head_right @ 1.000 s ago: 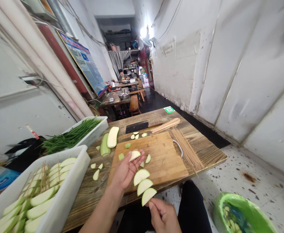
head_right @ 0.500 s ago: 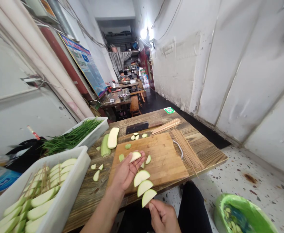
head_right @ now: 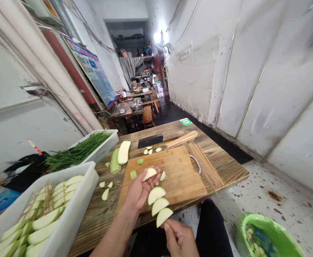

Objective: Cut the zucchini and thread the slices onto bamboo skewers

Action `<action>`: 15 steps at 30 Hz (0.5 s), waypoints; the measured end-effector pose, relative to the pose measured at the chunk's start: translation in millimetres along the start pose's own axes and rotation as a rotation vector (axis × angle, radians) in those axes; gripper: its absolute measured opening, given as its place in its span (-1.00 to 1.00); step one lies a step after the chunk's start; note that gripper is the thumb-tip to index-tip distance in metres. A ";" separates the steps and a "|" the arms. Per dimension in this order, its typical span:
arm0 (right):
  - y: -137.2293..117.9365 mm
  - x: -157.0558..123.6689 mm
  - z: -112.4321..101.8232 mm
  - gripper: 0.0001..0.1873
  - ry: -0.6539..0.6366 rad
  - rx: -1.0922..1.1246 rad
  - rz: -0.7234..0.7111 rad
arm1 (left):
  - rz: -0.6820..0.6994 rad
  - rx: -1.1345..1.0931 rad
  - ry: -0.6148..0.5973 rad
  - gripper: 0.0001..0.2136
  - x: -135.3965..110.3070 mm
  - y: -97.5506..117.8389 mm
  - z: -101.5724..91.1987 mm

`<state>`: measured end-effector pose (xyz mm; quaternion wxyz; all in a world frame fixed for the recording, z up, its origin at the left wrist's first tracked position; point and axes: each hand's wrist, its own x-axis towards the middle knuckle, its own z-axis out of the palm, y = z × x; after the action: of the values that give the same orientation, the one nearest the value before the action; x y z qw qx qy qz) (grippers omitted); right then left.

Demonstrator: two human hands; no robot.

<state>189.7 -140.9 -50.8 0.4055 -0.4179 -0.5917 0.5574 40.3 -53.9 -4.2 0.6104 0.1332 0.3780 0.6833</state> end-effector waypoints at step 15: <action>0.6 1.8 -1.6 -0.54 0.014 -0.075 -0.054 | 0.104 0.057 0.027 -0.87 -3.7 -10.1 7.0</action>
<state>190.7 -138.8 -51.2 0.4085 -0.4206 -0.6203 0.5210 53.0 -55.2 -5.3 0.5650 0.1607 0.3978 0.7048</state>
